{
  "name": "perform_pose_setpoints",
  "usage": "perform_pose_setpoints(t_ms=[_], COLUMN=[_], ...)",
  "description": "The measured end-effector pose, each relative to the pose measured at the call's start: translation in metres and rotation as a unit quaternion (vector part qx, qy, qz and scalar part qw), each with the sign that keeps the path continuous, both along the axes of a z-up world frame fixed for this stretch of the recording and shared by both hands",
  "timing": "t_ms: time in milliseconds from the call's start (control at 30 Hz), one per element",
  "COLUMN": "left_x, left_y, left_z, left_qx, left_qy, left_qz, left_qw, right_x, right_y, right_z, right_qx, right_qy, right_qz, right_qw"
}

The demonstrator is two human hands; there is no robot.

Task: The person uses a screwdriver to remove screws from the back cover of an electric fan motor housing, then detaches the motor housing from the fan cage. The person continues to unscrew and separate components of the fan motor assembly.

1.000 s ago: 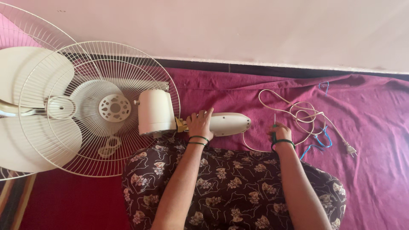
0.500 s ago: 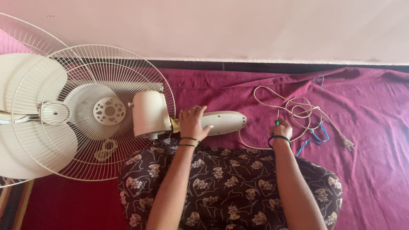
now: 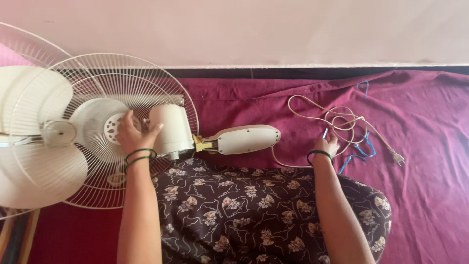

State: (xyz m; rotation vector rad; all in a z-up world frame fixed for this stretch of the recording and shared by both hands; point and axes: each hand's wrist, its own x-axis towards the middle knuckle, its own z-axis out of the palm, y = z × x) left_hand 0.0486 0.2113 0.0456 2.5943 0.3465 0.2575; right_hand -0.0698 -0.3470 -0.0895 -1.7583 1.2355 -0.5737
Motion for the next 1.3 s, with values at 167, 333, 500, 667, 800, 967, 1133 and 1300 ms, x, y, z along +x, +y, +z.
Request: perform_pose_setpoints(t_ms=[167,333,500,667,800,967,1133,1300], left_x=[0.016,0.03,0.03,0.02,0.01,0.003,-0.008,-0.022], left_y=[0.014,0.019,0.006,-0.017,-0.022,-0.028,-0.046,-0.076], left_z=[-0.028,-0.066,-0.068,-0.046,-0.035,-0.027,-0.01,0.007], left_qx=[-0.229,-0.315,-0.289,-0.281,-0.325,-0.32,-0.279,-0.25], left_qy=[0.213,0.336,0.243,0.187,0.165,0.18,0.203,0.2], left_qz=[0.093,0.004,0.012,0.036,0.02,0.023,0.0,-0.031], left_qw=[0.945,0.888,0.926,0.94,0.931,0.93,0.939,0.947], right_x=[0.005,0.016,0.028,0.031,0.036,0.034,0.029,0.022], right_y=[0.053,0.077,0.076,0.077,0.08,0.079,0.076,0.065], right_z=[0.027,0.006,-0.02,-0.032,-0.027,-0.007,0.014,0.025], right_qx=[0.025,0.24,0.283,0.2,0.064,0.221,0.253,0.248], right_qy=[-0.027,-0.085,-0.121,-0.083,-0.056,-0.019,-0.019,-0.015], right_qz=[0.214,0.335,0.401,0.397,0.428,0.38,0.325,0.239], right_qw=[0.976,0.907,0.863,0.892,0.9,0.898,0.911,0.939])
